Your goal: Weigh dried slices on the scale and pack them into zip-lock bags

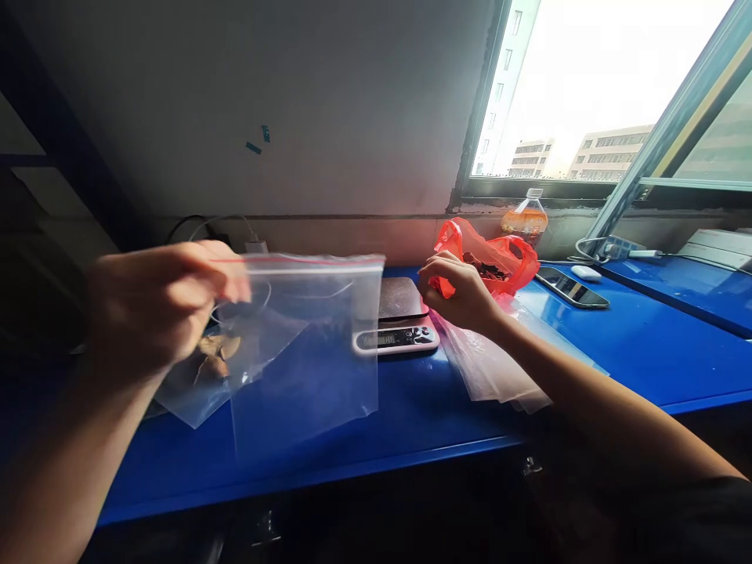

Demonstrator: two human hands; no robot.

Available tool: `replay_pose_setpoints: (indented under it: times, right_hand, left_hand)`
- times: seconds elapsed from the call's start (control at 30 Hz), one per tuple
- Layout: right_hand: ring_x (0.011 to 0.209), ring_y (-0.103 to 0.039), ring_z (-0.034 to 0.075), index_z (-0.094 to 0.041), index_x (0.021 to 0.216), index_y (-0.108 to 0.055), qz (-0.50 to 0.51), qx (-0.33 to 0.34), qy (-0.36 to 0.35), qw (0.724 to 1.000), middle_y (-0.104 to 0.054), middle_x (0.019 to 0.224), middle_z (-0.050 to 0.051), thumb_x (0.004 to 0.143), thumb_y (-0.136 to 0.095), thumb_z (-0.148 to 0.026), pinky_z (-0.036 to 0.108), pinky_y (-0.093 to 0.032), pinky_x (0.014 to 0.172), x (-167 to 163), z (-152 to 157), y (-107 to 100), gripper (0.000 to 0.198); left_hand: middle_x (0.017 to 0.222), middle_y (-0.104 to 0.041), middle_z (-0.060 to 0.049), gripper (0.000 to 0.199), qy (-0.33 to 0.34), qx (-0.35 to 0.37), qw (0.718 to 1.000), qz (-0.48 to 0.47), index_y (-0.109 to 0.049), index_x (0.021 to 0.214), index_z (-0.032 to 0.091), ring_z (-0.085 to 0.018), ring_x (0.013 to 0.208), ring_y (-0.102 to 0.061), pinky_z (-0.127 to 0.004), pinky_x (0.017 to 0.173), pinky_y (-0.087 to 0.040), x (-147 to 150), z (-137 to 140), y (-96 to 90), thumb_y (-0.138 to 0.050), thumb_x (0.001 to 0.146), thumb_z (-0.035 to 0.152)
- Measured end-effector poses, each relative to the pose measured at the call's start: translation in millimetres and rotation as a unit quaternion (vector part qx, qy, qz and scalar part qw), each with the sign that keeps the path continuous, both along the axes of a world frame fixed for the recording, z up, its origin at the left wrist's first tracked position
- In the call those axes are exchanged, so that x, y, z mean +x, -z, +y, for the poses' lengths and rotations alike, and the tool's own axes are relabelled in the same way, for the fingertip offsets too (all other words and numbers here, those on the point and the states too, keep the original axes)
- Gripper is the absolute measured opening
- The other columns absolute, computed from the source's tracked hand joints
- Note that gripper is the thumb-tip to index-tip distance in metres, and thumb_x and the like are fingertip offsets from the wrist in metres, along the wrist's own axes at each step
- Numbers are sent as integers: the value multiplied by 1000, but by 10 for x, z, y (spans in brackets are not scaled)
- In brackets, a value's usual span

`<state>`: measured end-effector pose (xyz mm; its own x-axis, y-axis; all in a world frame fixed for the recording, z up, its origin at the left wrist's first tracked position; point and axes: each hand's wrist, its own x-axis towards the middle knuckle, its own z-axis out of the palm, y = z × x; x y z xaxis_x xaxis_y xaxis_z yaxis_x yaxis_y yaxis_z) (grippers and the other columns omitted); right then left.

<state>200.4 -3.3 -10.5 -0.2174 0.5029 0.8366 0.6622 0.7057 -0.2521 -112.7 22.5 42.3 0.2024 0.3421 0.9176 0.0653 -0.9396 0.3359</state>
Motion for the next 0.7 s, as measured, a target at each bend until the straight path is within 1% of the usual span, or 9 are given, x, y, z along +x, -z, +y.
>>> replay_pose_setpoints:
  times: [0.07, 0.13, 0.2, 0.27, 0.37, 0.43, 0.53, 0.63, 0.7]
  right_hand:
    - [67, -53, 13, -21, 73, -55, 53, -52, -3, 997, -61, 71, -1, 77, -54, -16, 30, -45, 66, -54, -34, 8, 7]
    - [72, -57, 12, -20, 84, -57, 75, -118, -59, 988, -64, 79, 0, 83, -57, -24, 30, -46, 70, -156, -129, -3, 3]
    - [80, -59, 12, -20, 100, -59, 77, -184, -136, 970, -65, 89, 2, 89, -58, -33, 29, -47, 73, -270, -254, -33, 18]
    - [84, -60, 13, -20, 113, -56, 92, -218, -173, 956, -65, 95, 2, 90, -60, -37, 28, -48, 73, -362, -360, -66, 29]
    - [80, -60, 12, -20, 107, -56, 145, -198, -145, 959, -63, 90, 1, 90, -61, -33, 26, -48, 66, -435, -430, -100, 22]
    - [75, -61, 11, -20, 93, -58, 160, -170, -129, 964, -62, 82, 0, 91, -59, -28, 25, -48, 62, -450, -451, -135, 8]
    - [67, -62, 12, -20, 82, -59, 187, -125, -117, 967, -63, 73, -1, 90, -57, -20, 27, -51, 59, -431, -560, -296, 8]
    - [51, -58, 10, -23, 79, -61, 253, -63, -57, 964, -61, 63, -3, 88, -56, -13, 26, -49, 48, -329, -788, -591, 14]
    - [43, -53, 9, -26, 76, -62, 287, -52, 10, 957, -56, 55, -5, 89, -55, -12, 26, -44, 41, -179, -943, -753, 20]
  left_hand:
    - [60, -66, 1, 24, 35, -16, 999, -37, -69, 61, 20, -13, 61, -64, -27, 59, -51, -63, 86, -18, -57, 78, 8]
    - [62, -69, 1, 24, 56, -50, 996, -50, -71, 65, 19, -13, 63, -65, -28, 63, -52, -77, 173, 9, -55, 76, 5]
    - [65, -70, -1, 21, 69, -78, 994, -29, -73, 67, 18, -14, 65, -66, -28, 65, -52, -46, 230, 76, -57, 76, 7]
    - [68, -71, -1, 20, 92, -100, 991, -3, -73, 70, 17, -14, 68, -67, -28, 67, -53, -1, 231, 145, -58, 80, 12]
    - [74, -72, 0, 21, 119, -127, 984, 47, -74, 77, 18, -13, 73, -68, -28, 69, -56, 39, 128, 187, -56, 87, 13]
    - [77, -74, 2, 23, 108, -145, 980, 88, -74, 85, 20, -13, 75, -69, -29, 72, -58, 35, 34, 169, -54, 91, 12]
    - [81, -76, 2, 20, 78, -160, 966, 186, -75, 93, 24, -11, 67, -69, -27, 66, -59, 4, -50, 104, -56, 93, 17]
    - [84, -77, 2, 15, -22, -168, 944, 283, -76, 98, 24, -7, 42, -59, -18, 37, -47, -39, -4, 30, -64, 89, 26]
    - [76, -77, 5, 14, -120, -129, 944, 281, -77, 94, 24, -6, 33, -52, -16, 29, -39, -92, 89, -14, -71, 83, 29]
